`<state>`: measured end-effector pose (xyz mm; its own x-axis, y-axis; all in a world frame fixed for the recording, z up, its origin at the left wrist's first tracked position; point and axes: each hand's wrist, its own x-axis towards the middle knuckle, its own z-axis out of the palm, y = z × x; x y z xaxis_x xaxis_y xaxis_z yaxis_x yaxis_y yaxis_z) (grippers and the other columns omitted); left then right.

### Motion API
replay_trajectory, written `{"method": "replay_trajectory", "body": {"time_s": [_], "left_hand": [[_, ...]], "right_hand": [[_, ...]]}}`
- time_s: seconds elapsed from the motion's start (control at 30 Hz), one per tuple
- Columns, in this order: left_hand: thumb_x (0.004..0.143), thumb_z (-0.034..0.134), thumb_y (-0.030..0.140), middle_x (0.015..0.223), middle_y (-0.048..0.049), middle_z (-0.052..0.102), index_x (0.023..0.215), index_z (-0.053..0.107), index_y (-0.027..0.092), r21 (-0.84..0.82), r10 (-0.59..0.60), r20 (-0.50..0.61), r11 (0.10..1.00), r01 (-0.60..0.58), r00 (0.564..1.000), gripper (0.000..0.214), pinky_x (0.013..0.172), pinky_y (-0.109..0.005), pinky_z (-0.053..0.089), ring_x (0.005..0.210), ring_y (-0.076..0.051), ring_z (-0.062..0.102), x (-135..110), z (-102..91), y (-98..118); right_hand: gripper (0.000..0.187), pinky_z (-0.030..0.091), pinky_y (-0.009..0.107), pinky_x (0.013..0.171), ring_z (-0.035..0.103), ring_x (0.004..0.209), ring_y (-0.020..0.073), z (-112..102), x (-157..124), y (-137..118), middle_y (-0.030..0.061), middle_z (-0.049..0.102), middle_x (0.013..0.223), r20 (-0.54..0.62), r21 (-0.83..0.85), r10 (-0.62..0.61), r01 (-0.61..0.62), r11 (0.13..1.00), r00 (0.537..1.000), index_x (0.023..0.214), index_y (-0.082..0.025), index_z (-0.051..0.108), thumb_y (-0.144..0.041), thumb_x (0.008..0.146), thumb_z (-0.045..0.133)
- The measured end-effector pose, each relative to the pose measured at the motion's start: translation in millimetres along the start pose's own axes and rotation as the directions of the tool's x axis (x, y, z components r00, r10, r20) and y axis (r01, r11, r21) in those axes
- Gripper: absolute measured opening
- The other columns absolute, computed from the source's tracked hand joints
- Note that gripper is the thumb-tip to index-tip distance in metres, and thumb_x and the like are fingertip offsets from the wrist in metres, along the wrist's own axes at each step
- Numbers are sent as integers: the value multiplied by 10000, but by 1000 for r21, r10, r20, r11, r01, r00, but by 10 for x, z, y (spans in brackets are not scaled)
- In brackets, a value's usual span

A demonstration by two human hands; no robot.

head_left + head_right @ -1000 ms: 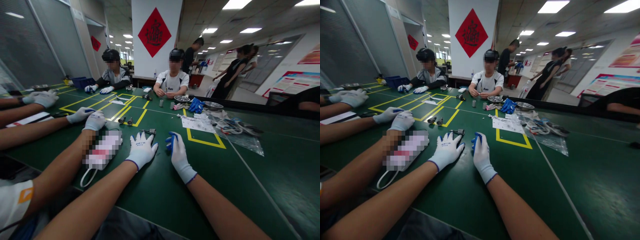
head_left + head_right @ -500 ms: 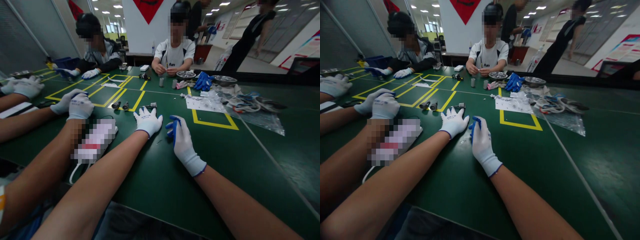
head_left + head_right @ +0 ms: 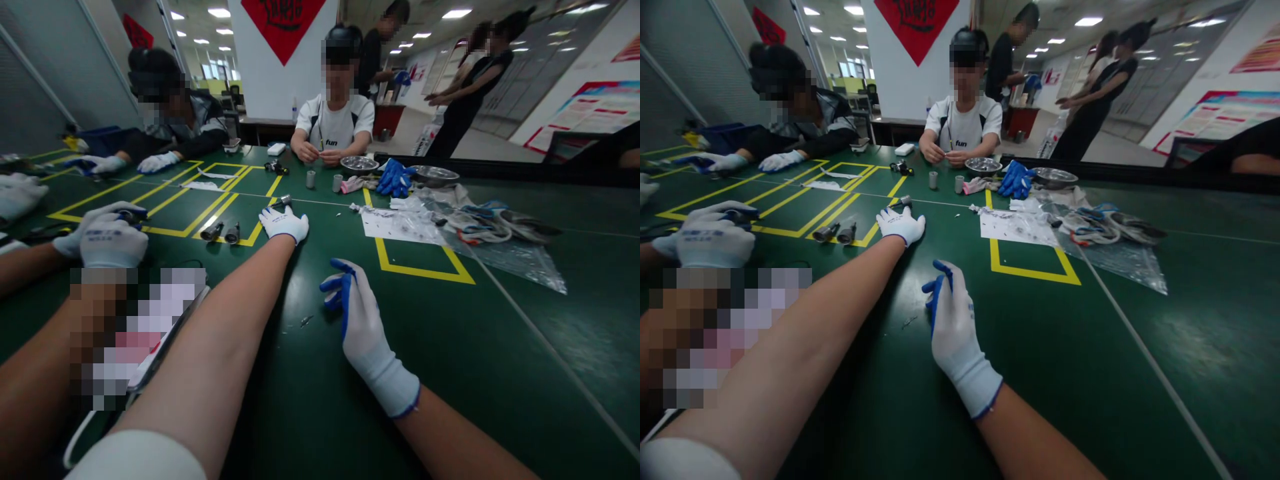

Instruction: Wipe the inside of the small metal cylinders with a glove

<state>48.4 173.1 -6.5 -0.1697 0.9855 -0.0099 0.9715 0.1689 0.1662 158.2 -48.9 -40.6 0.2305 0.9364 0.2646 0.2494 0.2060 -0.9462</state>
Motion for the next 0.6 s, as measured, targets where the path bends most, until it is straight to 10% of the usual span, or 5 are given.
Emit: {"method": "replay_trajectory", "body": {"time_s": [0.3, 0.6], "left_hand": [[1067, 460, 590, 1708, -231, 377, 1635, 435, 166, 73, 46, 28, 996, -47, 999, 709, 1276, -657, 218, 1588, -426, 327, -236, -48, -55], [998, 726, 385, 1476, -149, 611, 1388, 644, 169, 295, -19, 76, 955, -4, 997, 454, 1095, -575, 531, 1336, -336, 606, -259, -750, -609]], "right_hand": [[603, 601, 481, 855, 732, 864, 269, -34, 41, 86, 93, 779, 1019, 52, 30, 37, -38, 999, 998, 1435, -263, 581, -680, 1060, 359], [607, 607, 423, 719, 707, 776, 242, 9, 60, 49, 98, 774, 1000, 36, 78, 23, -26, 997, 999, 1345, -228, 622, -702, 1034, 403]]}}
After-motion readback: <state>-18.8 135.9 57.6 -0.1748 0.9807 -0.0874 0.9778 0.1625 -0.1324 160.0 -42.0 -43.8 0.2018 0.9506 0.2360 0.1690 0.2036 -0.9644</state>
